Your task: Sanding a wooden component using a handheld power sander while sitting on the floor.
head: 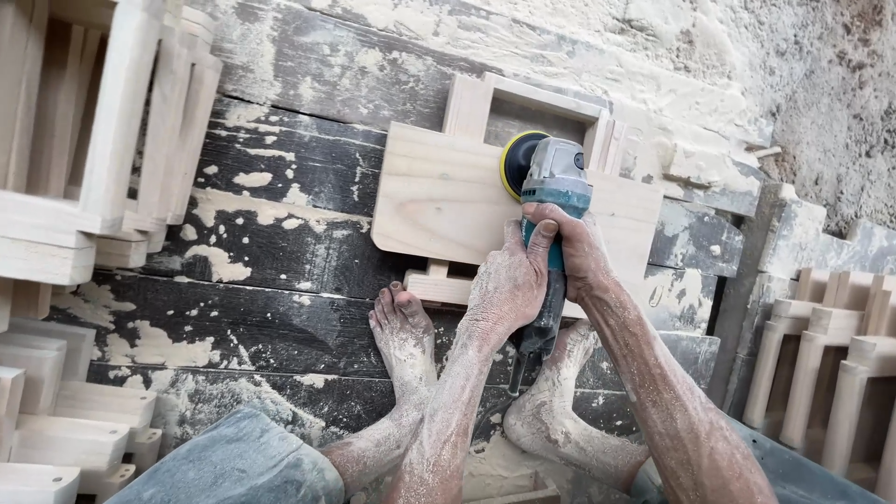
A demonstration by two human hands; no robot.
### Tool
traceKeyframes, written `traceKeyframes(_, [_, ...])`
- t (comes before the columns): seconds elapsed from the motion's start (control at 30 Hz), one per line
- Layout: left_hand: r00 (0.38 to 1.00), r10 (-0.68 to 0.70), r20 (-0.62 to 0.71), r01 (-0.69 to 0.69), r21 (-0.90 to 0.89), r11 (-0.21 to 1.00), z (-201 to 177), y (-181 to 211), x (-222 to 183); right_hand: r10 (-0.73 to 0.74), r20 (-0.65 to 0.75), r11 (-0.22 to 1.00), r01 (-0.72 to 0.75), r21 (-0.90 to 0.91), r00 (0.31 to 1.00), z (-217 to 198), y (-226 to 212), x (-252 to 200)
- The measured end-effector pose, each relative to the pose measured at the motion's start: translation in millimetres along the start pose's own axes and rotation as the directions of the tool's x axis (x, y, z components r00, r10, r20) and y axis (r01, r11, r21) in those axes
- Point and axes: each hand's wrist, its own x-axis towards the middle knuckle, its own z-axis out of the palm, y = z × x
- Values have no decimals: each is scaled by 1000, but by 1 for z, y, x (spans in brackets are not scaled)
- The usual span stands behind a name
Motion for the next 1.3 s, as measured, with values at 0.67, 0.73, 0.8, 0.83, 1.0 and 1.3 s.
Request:
traceKeyframes(0.67, [972, 71, 225, -111, 173, 979, 146, 54, 56, 5, -215, 974, 44, 223, 977, -169, -6, 30])
traceKeyframes(0.73, [973, 96, 210, -136, 185, 973, 148, 54, 59, 6, -207, 963, 50, 266, 978, -164, -11, 27])
traceKeyframes(0.8, [976, 107, 191, -145, 197, 970, 144, 52, 58, 2, -186, 956, 53, 289, 983, -156, -15, 21])
traceKeyframes(0.83, [976, 114, 187, -151, 196, 969, 130, 48, 53, -6, -184, 956, 60, 288, 983, -142, -16, 19])
traceKeyframes(1.0, [922, 388, 19, -336, 538, 773, 63, -36, 59, 39, 18, 941, -43, 336, 999, -49, 22, 30])
traceKeyframes(1.3, [929, -75, -363, 104, 60, 993, -102, -5, -65, -15, 306, 992, 53, -114, 952, 138, -37, -84])
